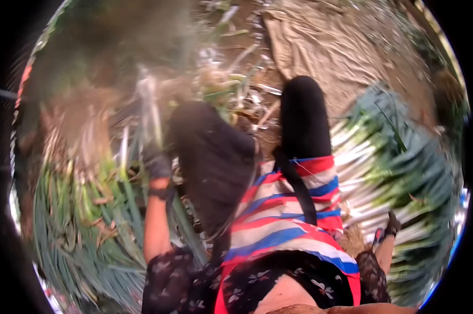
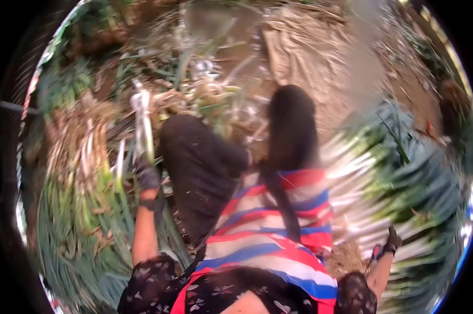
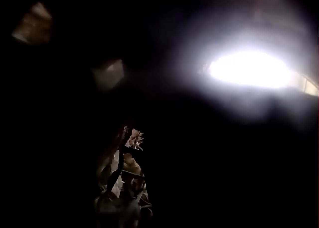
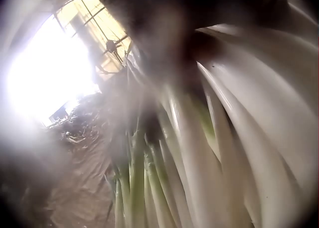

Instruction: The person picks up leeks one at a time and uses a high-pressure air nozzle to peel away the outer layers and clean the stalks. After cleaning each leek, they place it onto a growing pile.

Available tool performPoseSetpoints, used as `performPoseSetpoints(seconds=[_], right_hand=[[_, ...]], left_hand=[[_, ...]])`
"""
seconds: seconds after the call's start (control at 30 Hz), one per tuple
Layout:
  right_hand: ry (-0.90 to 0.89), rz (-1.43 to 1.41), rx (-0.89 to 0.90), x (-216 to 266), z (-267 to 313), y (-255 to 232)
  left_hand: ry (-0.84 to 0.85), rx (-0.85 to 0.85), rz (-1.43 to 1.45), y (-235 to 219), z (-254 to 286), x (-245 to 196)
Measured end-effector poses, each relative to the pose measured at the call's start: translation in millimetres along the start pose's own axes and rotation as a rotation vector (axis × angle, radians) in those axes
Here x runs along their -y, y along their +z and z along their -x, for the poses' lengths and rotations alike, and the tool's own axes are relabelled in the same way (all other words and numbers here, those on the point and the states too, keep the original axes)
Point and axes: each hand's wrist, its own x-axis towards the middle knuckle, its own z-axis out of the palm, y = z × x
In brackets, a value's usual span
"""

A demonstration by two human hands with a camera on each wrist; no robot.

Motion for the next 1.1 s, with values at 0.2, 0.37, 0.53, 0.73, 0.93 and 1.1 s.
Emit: performPoseSetpoints(seconds=[0.2,0.37,0.53,0.73,0.93,1.1], right_hand=[[-0.137,0.111,-0.403,46.1,104.8,-30.8],[-0.043,-0.151,-0.611,77.8,131.4,-56.0],[-0.162,-0.222,-0.812,78.4,100.8,-79.2],[-0.449,0.214,-0.621,100.9,45.1,-106.0],[-0.320,0.058,-0.522,119.6,1.1,-138.1],[-0.204,0.309,-1.102,75.0,-52.1,-232.0]], left_hand=[[0.214,-0.013,0.634,-52.8,0.2,-28.8],[0.435,0.006,0.805,-125.9,15.5,-89.7],[0.603,0.043,0.890,-165.8,35.4,-125.8],[0.652,0.088,0.880,-205.1,55.2,-140.9],[0.634,0.126,0.852,-206.7,58.7,-135.7],[0.598,0.136,0.829,-207.3,62.7,-130.2]])
